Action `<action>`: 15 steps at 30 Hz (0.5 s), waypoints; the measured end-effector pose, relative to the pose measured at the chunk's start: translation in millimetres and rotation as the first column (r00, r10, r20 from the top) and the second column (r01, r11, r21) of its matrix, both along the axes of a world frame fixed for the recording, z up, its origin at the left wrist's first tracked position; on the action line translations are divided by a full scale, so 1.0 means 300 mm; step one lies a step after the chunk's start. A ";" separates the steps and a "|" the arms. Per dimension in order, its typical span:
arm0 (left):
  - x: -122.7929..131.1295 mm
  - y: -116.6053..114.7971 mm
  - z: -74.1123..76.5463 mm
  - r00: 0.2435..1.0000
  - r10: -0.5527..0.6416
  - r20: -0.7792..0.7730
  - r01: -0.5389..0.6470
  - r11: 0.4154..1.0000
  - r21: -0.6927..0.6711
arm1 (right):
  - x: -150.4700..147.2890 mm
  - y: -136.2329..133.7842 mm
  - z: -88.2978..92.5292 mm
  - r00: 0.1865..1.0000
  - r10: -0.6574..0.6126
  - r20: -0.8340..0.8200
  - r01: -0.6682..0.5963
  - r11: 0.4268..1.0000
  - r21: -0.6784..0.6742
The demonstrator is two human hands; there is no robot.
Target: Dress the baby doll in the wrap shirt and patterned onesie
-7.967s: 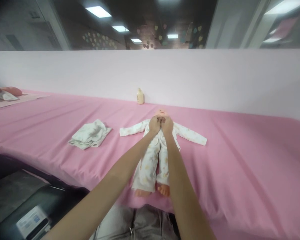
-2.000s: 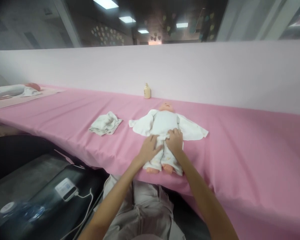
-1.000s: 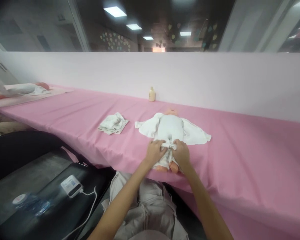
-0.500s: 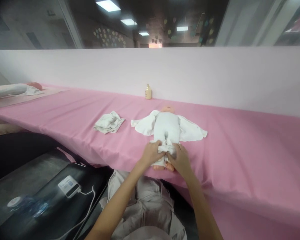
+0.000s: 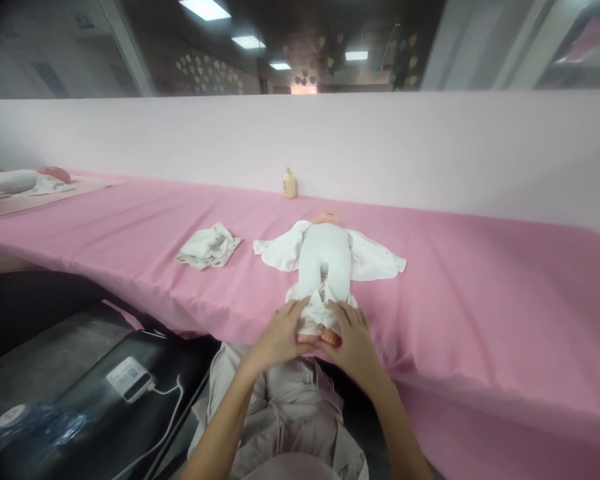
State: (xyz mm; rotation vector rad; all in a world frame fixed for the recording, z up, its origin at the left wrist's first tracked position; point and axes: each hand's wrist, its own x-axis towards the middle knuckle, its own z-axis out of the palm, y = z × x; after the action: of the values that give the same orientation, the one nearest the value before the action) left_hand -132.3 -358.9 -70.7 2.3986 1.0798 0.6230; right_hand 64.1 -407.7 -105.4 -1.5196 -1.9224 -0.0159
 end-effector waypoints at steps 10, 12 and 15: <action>0.064 -0.057 -0.003 0.972 0.236 0.014 -0.235 0.953 0.191 | -0.012 -0.022 -0.014 0.996 0.017 0.085 -0.045 0.939 0.340; 0.069 -0.084 -0.026 0.967 0.242 0.077 -0.254 0.935 0.246 | -0.036 -0.039 -0.007 0.996 0.044 0.079 -0.072 0.913 0.401; 0.083 -0.125 -0.065 0.941 0.249 0.228 -0.310 0.904 0.294 | -0.085 -0.072 0.000 0.992 0.125 0.001 -0.113 0.887 0.447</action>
State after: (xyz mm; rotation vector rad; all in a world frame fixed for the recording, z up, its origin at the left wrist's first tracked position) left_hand -107.2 -396.4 -90.1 2.4051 1.3401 1.1856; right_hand 38.4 -429.2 -105.4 -1.0861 -1.8267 -0.3581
